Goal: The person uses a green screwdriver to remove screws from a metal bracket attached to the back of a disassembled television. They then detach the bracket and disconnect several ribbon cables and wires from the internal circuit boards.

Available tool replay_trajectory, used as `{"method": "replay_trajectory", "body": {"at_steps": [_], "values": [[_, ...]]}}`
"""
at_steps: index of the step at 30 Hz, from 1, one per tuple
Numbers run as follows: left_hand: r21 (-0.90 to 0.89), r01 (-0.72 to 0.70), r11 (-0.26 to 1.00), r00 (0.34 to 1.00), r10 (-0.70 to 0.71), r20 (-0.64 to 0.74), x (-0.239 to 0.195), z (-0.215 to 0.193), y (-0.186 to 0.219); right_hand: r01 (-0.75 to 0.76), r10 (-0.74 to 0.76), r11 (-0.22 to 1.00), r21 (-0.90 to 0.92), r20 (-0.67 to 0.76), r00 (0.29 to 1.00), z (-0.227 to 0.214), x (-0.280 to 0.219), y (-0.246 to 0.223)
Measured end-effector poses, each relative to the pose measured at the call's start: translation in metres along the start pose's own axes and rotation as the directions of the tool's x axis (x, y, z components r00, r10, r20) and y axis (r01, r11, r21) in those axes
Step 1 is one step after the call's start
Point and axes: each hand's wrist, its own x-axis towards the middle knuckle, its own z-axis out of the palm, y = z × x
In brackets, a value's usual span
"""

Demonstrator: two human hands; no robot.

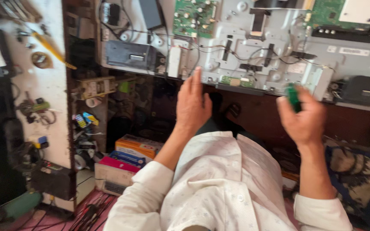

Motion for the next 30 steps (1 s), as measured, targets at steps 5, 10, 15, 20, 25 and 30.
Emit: {"method": "replay_trajectory", "body": {"at_steps": [5, 10, 15, 20, 25, 30], "values": [[-0.109, -0.059, 0.992, 0.995, 0.068, 0.075, -0.009, 0.006, 0.01, 0.226, -0.202, 0.961, 0.161, -0.153, 0.967, -0.042, -0.014, -0.018], [-0.335, -0.033, 0.942, 0.946, 0.138, 0.293, 0.001, 0.035, 0.047, 0.219, -0.169, 0.913, 0.344, -0.17, 0.971, -0.025, -0.009, -0.025], [-0.402, -0.081, 0.912, 0.879, 0.255, 0.402, 0.027, 0.073, 0.078, 0.237, -0.21, 0.918, 0.316, -0.12, 0.97, -0.01, -0.007, -0.025], [-0.428, -0.1, 0.898, 0.85, 0.301, 0.433, 0.038, 0.088, 0.077, 0.248, -0.231, 0.919, 0.308, -0.091, 0.969, -0.004, -0.004, -0.024], [-0.446, -0.131, 0.886, 0.837, 0.34, 0.429, 0.037, 0.093, 0.074, 0.219, -0.205, 0.939, 0.264, -0.079, 0.976, -0.003, -0.003, -0.026], [-0.433, -0.123, 0.893, 0.849, 0.321, 0.419, 0.036, 0.091, 0.076, 0.3, -0.291, 0.952, 0.063, -0.122, 0.949, -0.004, 0.0, -0.044]]}}
